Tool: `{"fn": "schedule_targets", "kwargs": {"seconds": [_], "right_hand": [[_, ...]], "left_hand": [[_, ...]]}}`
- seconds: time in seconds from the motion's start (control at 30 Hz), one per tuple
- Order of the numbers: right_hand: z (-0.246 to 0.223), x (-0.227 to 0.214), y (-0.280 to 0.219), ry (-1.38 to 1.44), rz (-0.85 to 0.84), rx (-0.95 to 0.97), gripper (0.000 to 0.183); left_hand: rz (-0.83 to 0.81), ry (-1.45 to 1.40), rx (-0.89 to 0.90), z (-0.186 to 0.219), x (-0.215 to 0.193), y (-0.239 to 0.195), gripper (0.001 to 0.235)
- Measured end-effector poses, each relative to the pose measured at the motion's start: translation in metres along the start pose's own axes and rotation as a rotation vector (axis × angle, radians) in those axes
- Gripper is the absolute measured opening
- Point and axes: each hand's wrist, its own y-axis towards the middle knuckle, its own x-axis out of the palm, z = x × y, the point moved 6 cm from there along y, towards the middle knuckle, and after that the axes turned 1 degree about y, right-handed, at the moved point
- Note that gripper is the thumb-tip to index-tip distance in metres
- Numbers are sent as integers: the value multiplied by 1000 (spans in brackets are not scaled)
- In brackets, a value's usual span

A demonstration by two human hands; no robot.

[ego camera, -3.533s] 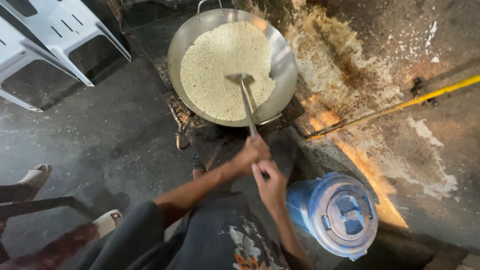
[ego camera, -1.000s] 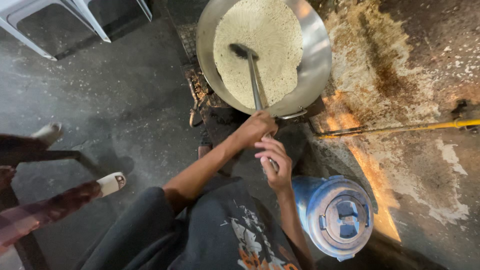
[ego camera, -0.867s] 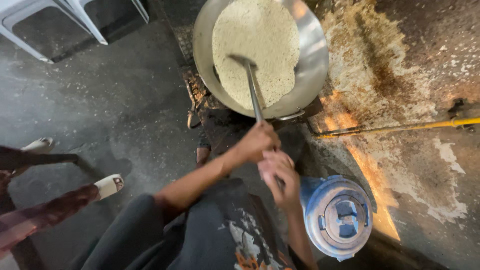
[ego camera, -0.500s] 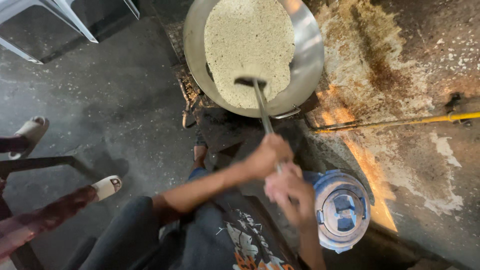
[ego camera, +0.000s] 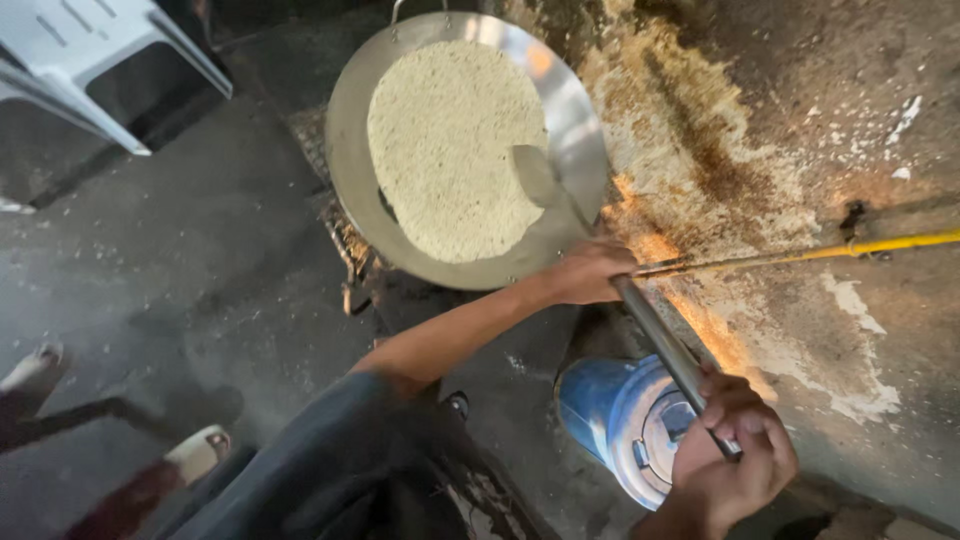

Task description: The person roasts grains in a large wok over a fire using a metal spatula, stirring and flipping the grains continuously.

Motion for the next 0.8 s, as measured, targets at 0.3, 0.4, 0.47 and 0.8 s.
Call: {"fn": "schedule_targets", "kwargs": {"seconds": [0.3,0.4,0.47,0.8], "right_hand": [[86,-25,63,-174,249,-48,25],[159,-57,93,140,303,38,26],[189,-67,104,194,269,17,33],[187,-40,35,172,-47,136,31]], "left_hand": [[-462,80,-221,-125,46,69,23],[-388,132,-203,-183,26,69,36],[-360,211,-271,-212,19,60,32],[-208,500,-419,-161,-17,-25,8]]}}
